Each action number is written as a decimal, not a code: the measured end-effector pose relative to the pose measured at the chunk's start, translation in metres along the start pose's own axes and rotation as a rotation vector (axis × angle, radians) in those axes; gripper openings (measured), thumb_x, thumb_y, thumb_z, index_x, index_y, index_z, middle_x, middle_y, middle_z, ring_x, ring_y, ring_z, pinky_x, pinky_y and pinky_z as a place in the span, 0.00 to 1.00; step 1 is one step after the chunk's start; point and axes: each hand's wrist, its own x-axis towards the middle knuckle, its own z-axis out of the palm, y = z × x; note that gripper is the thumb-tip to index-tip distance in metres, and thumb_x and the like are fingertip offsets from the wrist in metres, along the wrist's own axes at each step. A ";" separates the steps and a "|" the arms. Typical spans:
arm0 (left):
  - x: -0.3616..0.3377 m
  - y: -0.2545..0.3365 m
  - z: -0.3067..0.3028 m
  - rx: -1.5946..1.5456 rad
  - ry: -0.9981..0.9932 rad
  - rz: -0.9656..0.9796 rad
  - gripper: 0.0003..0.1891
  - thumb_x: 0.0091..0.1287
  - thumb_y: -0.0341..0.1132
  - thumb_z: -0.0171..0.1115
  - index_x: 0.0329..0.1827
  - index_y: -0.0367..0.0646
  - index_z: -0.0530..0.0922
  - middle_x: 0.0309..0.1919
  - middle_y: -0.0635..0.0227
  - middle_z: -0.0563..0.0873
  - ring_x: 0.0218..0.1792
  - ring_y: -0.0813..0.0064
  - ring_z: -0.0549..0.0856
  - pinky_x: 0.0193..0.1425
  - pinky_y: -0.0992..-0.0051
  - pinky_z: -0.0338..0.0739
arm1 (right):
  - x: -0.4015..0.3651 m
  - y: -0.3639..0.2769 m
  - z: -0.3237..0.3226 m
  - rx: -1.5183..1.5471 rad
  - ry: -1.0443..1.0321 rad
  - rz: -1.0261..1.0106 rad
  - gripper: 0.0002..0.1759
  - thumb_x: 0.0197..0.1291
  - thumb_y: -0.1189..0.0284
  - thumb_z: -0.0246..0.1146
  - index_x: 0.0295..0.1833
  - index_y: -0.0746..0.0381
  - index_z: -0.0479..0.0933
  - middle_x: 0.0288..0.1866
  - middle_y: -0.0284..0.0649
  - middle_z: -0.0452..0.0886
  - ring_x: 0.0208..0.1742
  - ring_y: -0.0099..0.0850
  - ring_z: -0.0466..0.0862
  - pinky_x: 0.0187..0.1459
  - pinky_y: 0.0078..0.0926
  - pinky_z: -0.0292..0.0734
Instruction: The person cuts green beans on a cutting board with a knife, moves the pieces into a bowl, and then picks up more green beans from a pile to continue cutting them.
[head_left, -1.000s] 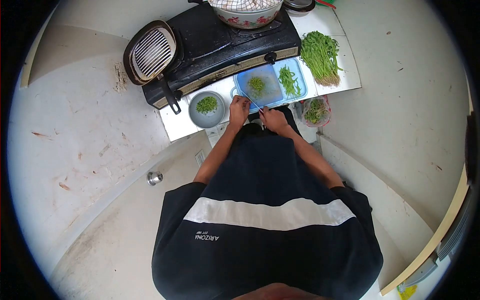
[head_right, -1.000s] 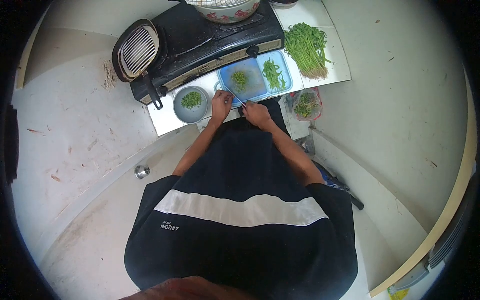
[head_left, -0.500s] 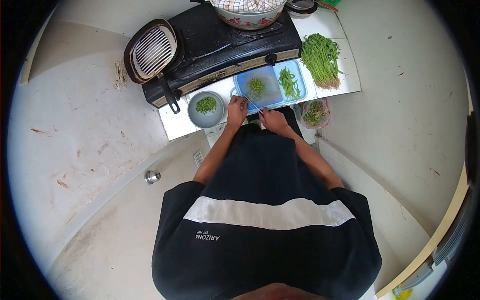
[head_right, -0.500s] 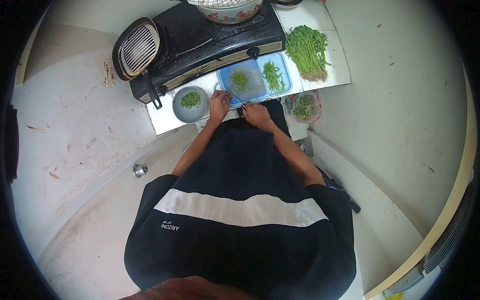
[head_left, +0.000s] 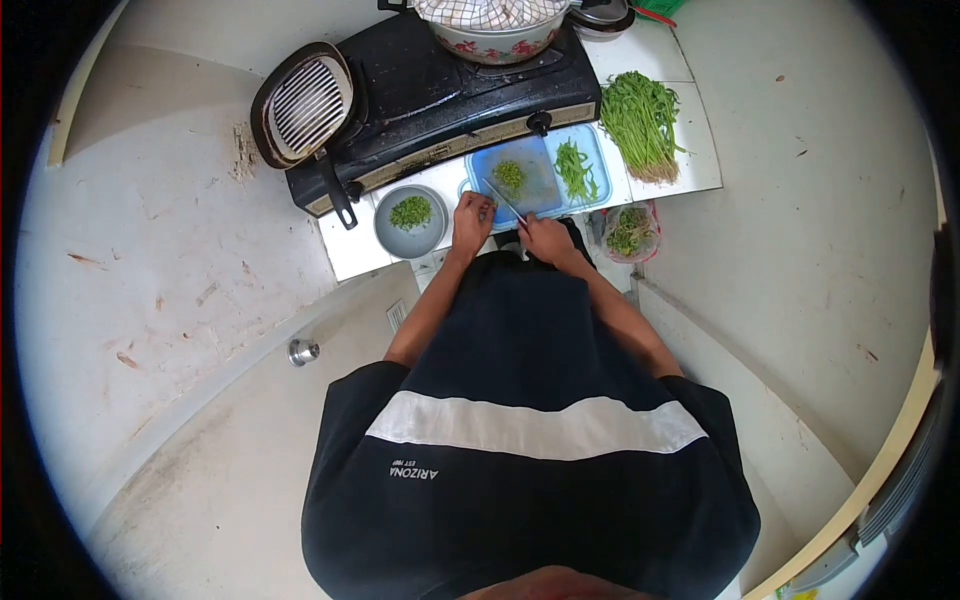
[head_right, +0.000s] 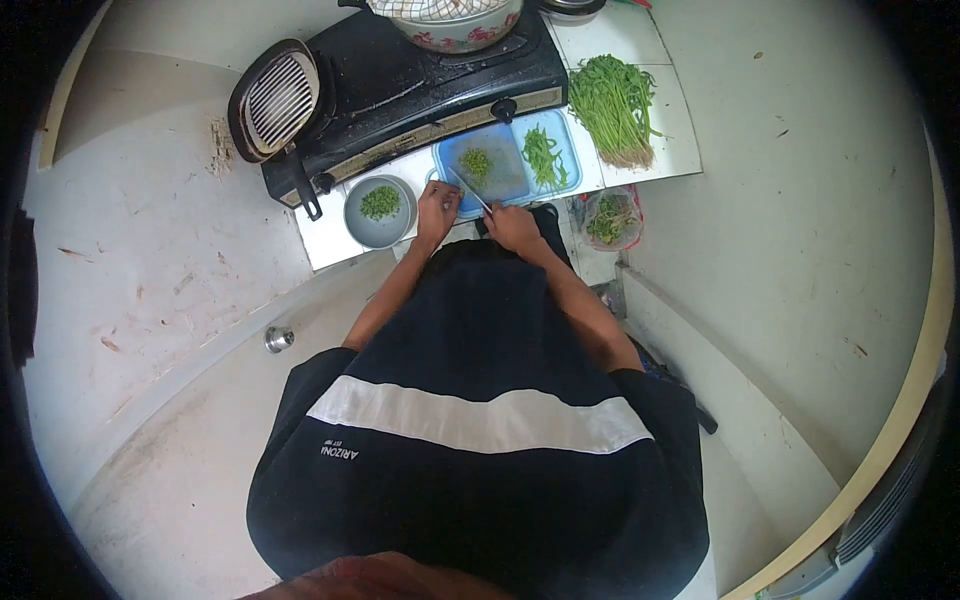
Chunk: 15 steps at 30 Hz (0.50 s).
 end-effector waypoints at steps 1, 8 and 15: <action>0.000 -0.001 0.000 0.013 -0.008 -0.007 0.04 0.65 0.22 0.68 0.41 0.31 0.85 0.42 0.56 0.82 0.39 0.60 0.89 0.45 0.66 0.86 | -0.001 0.001 -0.001 -0.009 -0.015 -0.008 0.22 0.73 0.56 0.57 0.46 0.67 0.76 0.27 0.57 0.84 0.31 0.58 0.87 0.37 0.57 0.83; 0.003 0.006 -0.003 0.044 -0.052 -0.002 0.05 0.65 0.22 0.68 0.43 0.31 0.85 0.41 0.55 0.81 0.39 0.59 0.89 0.46 0.65 0.86 | -0.010 -0.004 -0.002 0.040 -0.020 -0.028 0.21 0.72 0.57 0.59 0.46 0.68 0.76 0.27 0.56 0.85 0.31 0.57 0.87 0.37 0.57 0.84; 0.005 -0.002 -0.003 0.065 -0.066 0.031 0.06 0.65 0.21 0.68 0.43 0.32 0.86 0.42 0.56 0.83 0.39 0.61 0.90 0.45 0.68 0.88 | 0.009 -0.018 0.009 0.001 0.000 0.022 0.20 0.73 0.58 0.58 0.44 0.68 0.75 0.28 0.57 0.85 0.32 0.55 0.89 0.37 0.54 0.85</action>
